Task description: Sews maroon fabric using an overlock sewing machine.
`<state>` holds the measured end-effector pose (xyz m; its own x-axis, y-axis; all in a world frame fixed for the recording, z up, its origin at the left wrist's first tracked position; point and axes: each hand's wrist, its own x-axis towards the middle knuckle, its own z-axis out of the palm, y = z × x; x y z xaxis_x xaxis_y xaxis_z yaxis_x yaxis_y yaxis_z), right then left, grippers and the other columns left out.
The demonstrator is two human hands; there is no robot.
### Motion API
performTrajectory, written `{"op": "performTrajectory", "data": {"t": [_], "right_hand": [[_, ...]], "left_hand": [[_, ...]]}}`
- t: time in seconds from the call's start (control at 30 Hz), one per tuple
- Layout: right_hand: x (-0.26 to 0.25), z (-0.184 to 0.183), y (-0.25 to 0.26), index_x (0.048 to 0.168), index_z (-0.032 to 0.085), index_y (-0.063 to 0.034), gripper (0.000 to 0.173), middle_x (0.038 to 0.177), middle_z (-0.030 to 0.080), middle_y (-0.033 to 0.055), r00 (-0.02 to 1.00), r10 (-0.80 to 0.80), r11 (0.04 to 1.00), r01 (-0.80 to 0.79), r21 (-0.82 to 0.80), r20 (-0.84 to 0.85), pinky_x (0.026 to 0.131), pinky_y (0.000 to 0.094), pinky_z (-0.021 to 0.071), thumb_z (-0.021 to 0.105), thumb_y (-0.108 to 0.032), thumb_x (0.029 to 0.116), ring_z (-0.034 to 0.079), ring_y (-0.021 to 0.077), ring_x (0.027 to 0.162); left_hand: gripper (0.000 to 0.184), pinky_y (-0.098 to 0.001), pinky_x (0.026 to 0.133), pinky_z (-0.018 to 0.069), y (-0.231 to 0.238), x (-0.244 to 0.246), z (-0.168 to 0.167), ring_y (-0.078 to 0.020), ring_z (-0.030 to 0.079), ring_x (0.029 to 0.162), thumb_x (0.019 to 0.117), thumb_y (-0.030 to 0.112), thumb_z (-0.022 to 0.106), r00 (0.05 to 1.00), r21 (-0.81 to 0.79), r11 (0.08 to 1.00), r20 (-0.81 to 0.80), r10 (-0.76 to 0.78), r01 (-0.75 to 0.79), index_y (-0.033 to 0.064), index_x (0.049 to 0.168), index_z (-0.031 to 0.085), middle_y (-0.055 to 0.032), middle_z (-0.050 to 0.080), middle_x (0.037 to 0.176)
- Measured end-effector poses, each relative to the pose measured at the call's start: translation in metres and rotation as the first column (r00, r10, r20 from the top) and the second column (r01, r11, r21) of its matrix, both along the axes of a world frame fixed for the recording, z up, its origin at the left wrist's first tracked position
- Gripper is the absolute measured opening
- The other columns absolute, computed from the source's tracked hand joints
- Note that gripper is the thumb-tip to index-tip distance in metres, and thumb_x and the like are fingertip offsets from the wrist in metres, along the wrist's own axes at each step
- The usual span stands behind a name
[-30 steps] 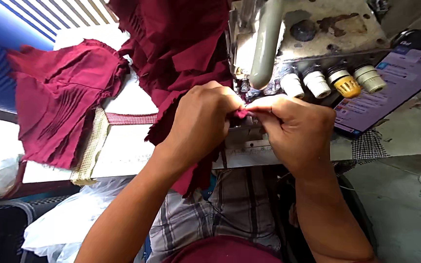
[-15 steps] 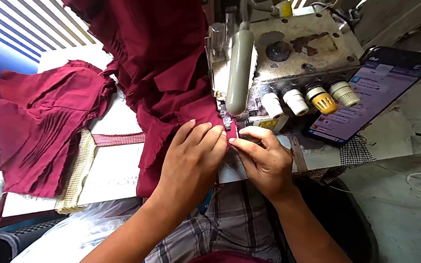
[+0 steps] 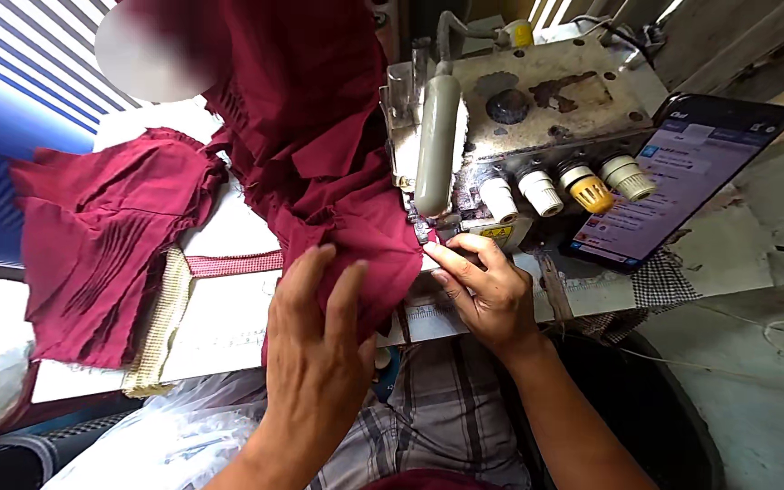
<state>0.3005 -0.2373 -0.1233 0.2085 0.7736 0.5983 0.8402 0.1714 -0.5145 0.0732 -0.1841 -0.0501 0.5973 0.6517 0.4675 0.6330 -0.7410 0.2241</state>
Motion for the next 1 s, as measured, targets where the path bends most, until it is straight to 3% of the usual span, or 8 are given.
{"op": "performTrajectory", "data": {"t": [0.1, 0.17, 0.3, 0.43, 0.6, 0.77, 0.9, 1.0], "right_hand": [[-0.002, -0.009, -0.003, 0.132, 0.071, -0.0277, 0.032, 0.129, 0.066, 0.0108, 0.999, -0.01, 1.0, 0.011, -0.017, 0.048, 0.078, 0.0353, 0.0589, 0.065, -0.03, 0.1017, 0.069, 0.0205, 0.104], [-0.008, -0.012, -0.01, 0.134, 0.07, -0.023, 0.033, 0.134, 0.064, 0.0126, 1.0, -0.026, 1.0, 0.027, -0.012, 0.006, 0.081, 0.0354, 0.0601, 0.065, -0.025, 0.1008, 0.068, 0.0218, 0.109], [-0.03, -0.004, -0.026, 0.112, 0.072, 0.0014, 0.022, 0.107, 0.072, 0.0109, 0.916, 0.019, 0.994, 0.026, 0.109, -0.4, 0.077, 0.0242, 0.0609, 0.058, -0.012, 0.1022, 0.07, 0.0103, 0.092], [-0.04, 0.008, -0.024, 0.094, 0.075, -0.0036, 0.033, 0.082, 0.071, -0.0005, 0.744, 0.054, 0.991, -0.123, -0.057, -0.666, 0.068, 0.0203, 0.056, 0.052, -0.024, 0.1073, 0.066, 0.0016, 0.075], [-0.036, 0.014, -0.014, 0.095, 0.077, -0.0084, 0.018, 0.08, 0.074, -0.003, 0.699, -0.023, 0.98, -0.126, -0.155, -0.714, 0.066, 0.0187, 0.0573, 0.067, -0.023, 0.0995, 0.068, 0.0008, 0.071], [-0.039, 0.013, -0.016, 0.092, 0.074, -0.0039, 0.017, 0.073, 0.07, -0.0008, 0.6, 0.032, 0.991, -0.125, -0.055, -0.799, 0.058, 0.018, 0.0529, 0.064, -0.015, 0.1004, 0.063, 0.0023, 0.063], [-0.045, 0.01, -0.016, 0.093, 0.074, -0.0008, 0.015, 0.074, 0.071, 0.0017, 0.541, 0.048, 0.996, -0.087, 0.001, -0.84, 0.061, 0.0202, 0.0563, 0.064, -0.01, 0.0992, 0.066, 0.0051, 0.065], [-0.046, 0.011, -0.016, 0.091, 0.073, -0.0006, 0.015, 0.074, 0.071, 0.002, 0.581, 0.03, 0.998, -0.062, -0.007, -0.813, 0.061, 0.0196, 0.0566, 0.064, -0.01, 0.0989, 0.066, 0.0049, 0.065]], "left_hand": [[0.03, -0.0451, 0.092, 0.0532, -0.01, -0.014, -0.011, -0.0338, 0.065, 0.111, 0.0878, 0.018, 0.07, 1.0, 0.048, 0.999, 0.016, -0.01, 0.01, 0.0107, 0.117, 0.068, -0.0182, 0.066, 0.119], [0.022, -0.0362, 0.079, 0.0569, -0.016, -0.015, -0.003, -0.025, 0.071, 0.097, 0.0936, 0.017, 0.063, 0.999, 0.062, 0.998, -0.033, -0.026, 0.028, 0.0098, 0.111, 0.075, -0.0105, 0.075, 0.103], [0.022, -0.0327, 0.067, 0.0555, -0.039, 0.005, 0.004, -0.0211, 0.07, 0.084, 0.0959, 0.019, 0.064, 0.997, 0.023, 0.998, -0.038, -0.064, 0.065, 0.0089, 0.111, 0.077, -0.0086, 0.074, 0.094], [0.027, -0.0317, 0.059, 0.0519, -0.053, 0.034, -0.028, -0.0204, 0.067, 0.074, 0.0969, 0.02, 0.061, 0.987, -0.006, 0.992, -0.097, -0.127, 0.127, 0.006, 0.113, 0.077, -0.007, 0.072, 0.09], [0.023, -0.0286, 0.082, 0.0581, -0.043, 0.017, -0.013, -0.0126, 0.07, 0.097, 0.0996, 0.03, 0.065, 0.956, -0.242, 0.931, 0.18, -0.232, 0.272, 0.0134, 0.109, 0.077, -0.0025, 0.074, 0.105], [0.02, -0.0245, 0.086, 0.0556, -0.012, 0.012, 0.005, -0.0104, 0.067, 0.1, 0.1021, 0.02, 0.06, 0.896, -0.142, 0.972, 0.43, -0.11, 0.187, 0.0072, 0.103, 0.075, -0.0054, 0.072, 0.103], [0.024, -0.0439, 0.111, 0.0456, -0.008, 0.046, -0.01, -0.0247, 0.059, 0.131, 0.1018, 0.021, 0.06, 0.959, -0.024, 0.98, 0.215, -0.186, 0.196, 0.0109, 0.117, 0.076, -0.0072, 0.07, 0.13], [0.029, -0.0464, 0.115, 0.0423, 0.007, 0.054, -0.026, -0.0243, 0.056, 0.136, 0.1026, 0.027, 0.058, 0.995, 0.014, 0.998, 0.075, -0.062, 0.061, 0.0132, 0.12, 0.076, -0.0024, 0.068, 0.135]]}}
